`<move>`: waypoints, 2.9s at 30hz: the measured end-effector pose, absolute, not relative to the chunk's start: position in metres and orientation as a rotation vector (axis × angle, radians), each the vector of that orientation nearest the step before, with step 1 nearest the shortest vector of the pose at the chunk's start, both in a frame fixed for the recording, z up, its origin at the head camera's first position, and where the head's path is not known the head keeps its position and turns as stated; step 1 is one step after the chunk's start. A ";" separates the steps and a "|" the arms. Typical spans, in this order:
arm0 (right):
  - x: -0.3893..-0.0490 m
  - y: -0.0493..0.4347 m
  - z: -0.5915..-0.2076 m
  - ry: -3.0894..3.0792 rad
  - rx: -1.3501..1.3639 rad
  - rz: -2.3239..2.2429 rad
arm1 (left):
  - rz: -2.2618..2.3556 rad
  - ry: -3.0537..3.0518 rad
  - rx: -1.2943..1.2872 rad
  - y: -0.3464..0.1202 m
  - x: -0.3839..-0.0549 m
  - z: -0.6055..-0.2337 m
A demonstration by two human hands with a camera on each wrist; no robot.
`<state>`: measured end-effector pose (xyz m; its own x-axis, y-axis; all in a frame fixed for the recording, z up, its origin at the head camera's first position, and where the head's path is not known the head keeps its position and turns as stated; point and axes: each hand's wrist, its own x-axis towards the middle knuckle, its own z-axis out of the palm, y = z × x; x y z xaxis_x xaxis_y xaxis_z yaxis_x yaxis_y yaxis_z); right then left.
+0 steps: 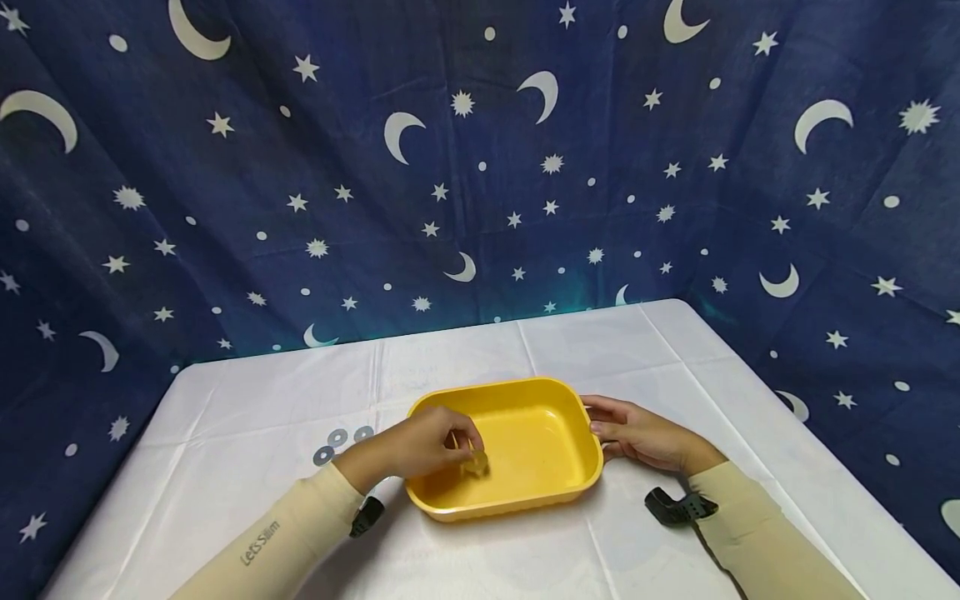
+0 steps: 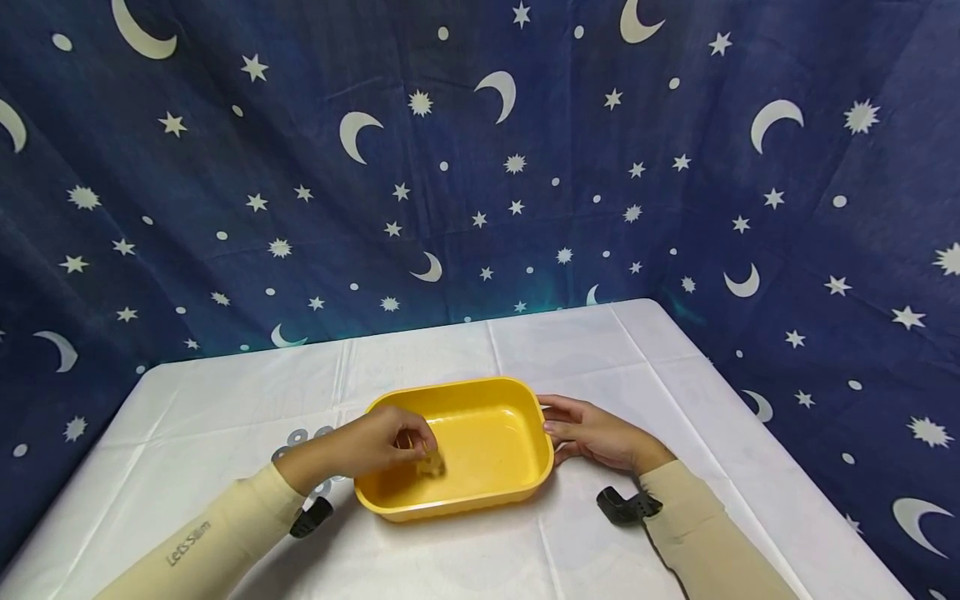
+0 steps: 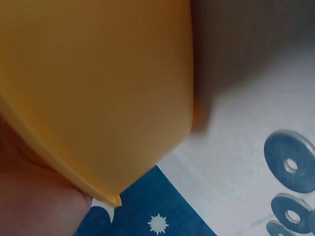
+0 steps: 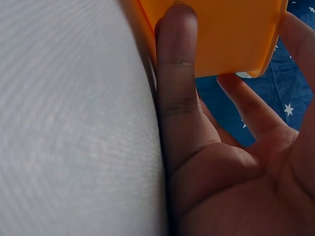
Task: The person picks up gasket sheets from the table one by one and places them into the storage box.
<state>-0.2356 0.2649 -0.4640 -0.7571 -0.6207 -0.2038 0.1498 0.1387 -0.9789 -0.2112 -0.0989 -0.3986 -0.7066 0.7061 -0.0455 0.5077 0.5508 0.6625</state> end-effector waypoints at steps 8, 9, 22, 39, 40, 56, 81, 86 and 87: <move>-0.236 0.265 -0.464 1.821 -0.461 -1.680 | 0.851 2.452 0.996 -0.095 -0.209 -0.401; -0.236 0.265 -0.464 1.820 -0.461 -1.682 | 0.845 2.449 0.986 -0.095 -0.208 -0.401; -0.236 0.266 -0.463 1.824 -0.462 -1.677 | 0.645 2.545 0.907 -0.091 -0.207 -0.404; -0.238 0.260 -0.462 1.815 -0.471 -1.685 | 0.494 2.649 0.908 -0.093 -0.206 -0.401; -0.238 0.260 -0.462 1.815 -0.469 -1.685 | 0.492 2.653 0.914 -0.093 -0.206 -0.401; -0.237 0.266 -0.465 1.842 -0.453 -1.666 | 0.924 2.840 0.895 -0.127 -0.190 -0.390; -0.237 0.266 -0.464 1.813 -0.489 -1.677 | 1.002 3.028 0.497 -0.222 -0.190 -0.409; -0.236 0.266 -0.464 1.816 -0.482 -1.677 | 0.983 3.029 0.421 -0.232 -0.191 -0.412; -0.236 0.266 -0.463 1.816 -0.482 -1.678 | 0.982 3.026 0.415 -0.234 -0.192 -0.413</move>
